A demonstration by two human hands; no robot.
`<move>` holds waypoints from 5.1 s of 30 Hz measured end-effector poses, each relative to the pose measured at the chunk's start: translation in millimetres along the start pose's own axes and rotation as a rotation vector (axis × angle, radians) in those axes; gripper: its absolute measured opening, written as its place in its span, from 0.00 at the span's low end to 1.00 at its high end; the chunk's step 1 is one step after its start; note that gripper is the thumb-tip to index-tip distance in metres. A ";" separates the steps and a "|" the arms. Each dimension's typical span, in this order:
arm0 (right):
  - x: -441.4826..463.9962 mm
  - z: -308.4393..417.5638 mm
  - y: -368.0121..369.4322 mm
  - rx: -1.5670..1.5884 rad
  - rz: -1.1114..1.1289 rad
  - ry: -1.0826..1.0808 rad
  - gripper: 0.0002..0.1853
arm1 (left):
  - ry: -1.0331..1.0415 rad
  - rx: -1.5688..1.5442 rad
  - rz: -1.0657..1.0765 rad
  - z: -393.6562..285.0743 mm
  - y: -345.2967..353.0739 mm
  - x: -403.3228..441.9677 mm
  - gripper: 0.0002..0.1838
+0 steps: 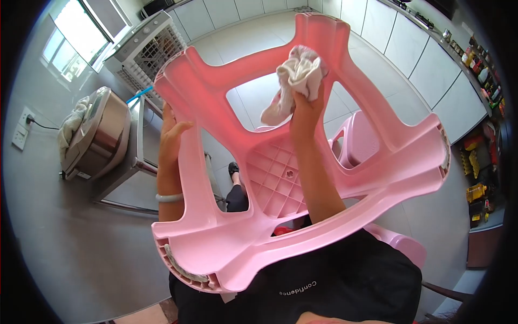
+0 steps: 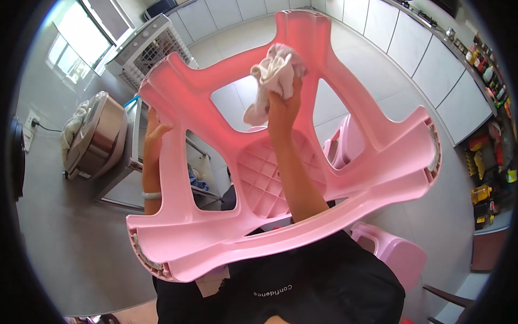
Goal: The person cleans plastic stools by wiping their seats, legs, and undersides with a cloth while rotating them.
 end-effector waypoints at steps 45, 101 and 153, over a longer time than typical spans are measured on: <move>-77.9 -42.8 125.5 -0.302 0.860 -0.218 0.29 | -0.147 0.004 0.034 23.4 -21.3 18.2 0.34; -183.1 -155.5 -23.1 -0.187 0.785 0.218 0.32 | -0.280 -0.114 -0.092 21.1 -6.2 9.1 0.20; -103.1 -136.0 -167.6 -0.895 0.254 0.159 0.31 | -0.280 -0.076 -0.136 14.6 5.1 0.0 0.23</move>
Point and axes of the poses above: each hand's wrist, its own x-axis towards the middle knuckle, its own y-axis out of the palm, z = x × y, the point moved 3 cm from there along x, towards the middle knuckle, and after that the axes turned 13 degrees about -y, right-handed, at the moved point
